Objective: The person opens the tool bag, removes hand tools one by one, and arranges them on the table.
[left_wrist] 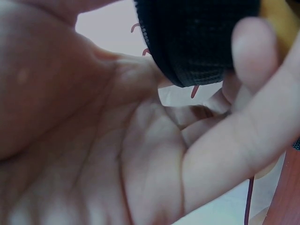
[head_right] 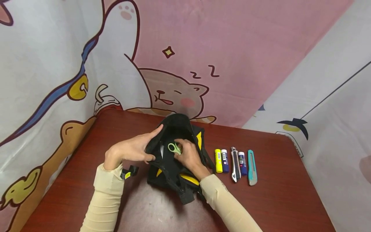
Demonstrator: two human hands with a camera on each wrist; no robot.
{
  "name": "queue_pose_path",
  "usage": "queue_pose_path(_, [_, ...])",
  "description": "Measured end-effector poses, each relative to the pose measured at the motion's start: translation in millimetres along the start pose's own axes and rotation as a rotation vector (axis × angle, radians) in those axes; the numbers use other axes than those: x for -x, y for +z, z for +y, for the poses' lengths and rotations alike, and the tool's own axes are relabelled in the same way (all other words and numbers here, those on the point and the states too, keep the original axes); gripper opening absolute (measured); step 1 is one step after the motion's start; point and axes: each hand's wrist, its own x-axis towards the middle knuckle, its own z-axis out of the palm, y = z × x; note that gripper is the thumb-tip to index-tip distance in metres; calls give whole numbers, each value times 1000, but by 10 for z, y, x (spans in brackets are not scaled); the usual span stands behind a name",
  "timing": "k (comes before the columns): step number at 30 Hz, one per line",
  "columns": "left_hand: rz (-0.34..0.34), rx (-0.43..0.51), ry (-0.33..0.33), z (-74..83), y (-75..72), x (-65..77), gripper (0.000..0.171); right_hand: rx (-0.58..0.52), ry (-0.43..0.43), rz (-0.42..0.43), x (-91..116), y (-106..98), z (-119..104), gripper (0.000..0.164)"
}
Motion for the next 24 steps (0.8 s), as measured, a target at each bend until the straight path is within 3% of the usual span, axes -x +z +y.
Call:
queue_pose_path(14, [-1,-11,-7,17,17,-13,118,-43,-193,190,70,-155,-128,51])
queue_pose_path(24, [-2,-8,7,11,14,-12,118,-177,-355,388,44,-171,-146,54])
